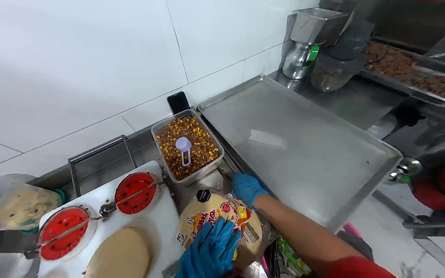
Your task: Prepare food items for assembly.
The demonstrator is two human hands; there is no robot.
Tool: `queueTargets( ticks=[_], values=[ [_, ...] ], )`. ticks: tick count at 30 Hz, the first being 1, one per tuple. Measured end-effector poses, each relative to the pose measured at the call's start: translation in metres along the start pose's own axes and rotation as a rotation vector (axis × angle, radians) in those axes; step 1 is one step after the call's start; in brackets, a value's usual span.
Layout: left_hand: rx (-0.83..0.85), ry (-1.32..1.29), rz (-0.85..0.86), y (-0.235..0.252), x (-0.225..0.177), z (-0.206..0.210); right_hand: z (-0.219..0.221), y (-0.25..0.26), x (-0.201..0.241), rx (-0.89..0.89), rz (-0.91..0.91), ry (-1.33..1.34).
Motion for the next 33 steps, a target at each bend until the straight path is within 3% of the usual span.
queueTargets(
  ticks=[4,8,11,14,16,17,20,22,24,27,29,31,33],
  values=[
    [0.035,-0.114,-0.239,0.018,0.03,-0.036,-0.012,-0.027,-0.008,-0.045,-0.037,0.062],
    [-0.201,-0.172,-0.424,0.051,0.066,-0.079,-0.025,-0.075,-0.02,-0.211,-0.212,0.096],
    [-0.322,-0.365,-0.51,0.053,0.078,-0.067,-0.016,-0.105,-0.017,-0.281,-0.253,0.254],
    [0.067,-0.735,-0.761,0.029,0.072,-0.033,0.025,-0.111,-0.023,-0.245,-0.298,0.748],
    [0.325,-0.809,-0.946,0.034,0.072,-0.016,0.052,-0.112,-0.014,-0.29,-0.296,1.074],
    [0.364,-0.788,-0.963,0.042,0.068,-0.009,0.06,-0.115,-0.01,-0.311,-0.279,1.151],
    [0.399,-0.681,-0.791,0.074,0.048,-0.002,0.063,-0.121,-0.004,-0.337,-0.254,1.211],
    [0.588,-0.457,-0.676,0.092,0.03,-0.008,0.067,-0.128,-0.004,-0.372,-0.204,1.319],
    [0.739,-0.278,-0.691,0.109,0.017,-0.005,0.07,-0.136,-0.011,-0.374,-0.123,1.411],
    [0.758,-0.146,-0.699,0.121,0.022,0.002,0.083,-0.139,-0.014,-0.365,-0.179,1.417],
    [0.744,-0.219,-0.699,0.113,0.031,0.002,0.087,-0.141,-0.016,-0.399,-0.226,1.439],
    [0.675,-0.433,-0.692,0.083,0.046,-0.001,0.088,-0.146,-0.023,-0.45,-0.225,1.494],
    [0.539,-0.536,-0.575,0.033,0.067,0.008,0.09,-0.153,-0.031,-0.509,-0.181,1.551]
  ],
)
Point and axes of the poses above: each hand's wrist, its own y-axis towards the middle knuckle, its own z-axis out of the palm, x = y × z, the point moved 3 cm from there along y, towards the middle knuckle, and after that the axes turned 14 degrees about -z, right-handed, at the moved point
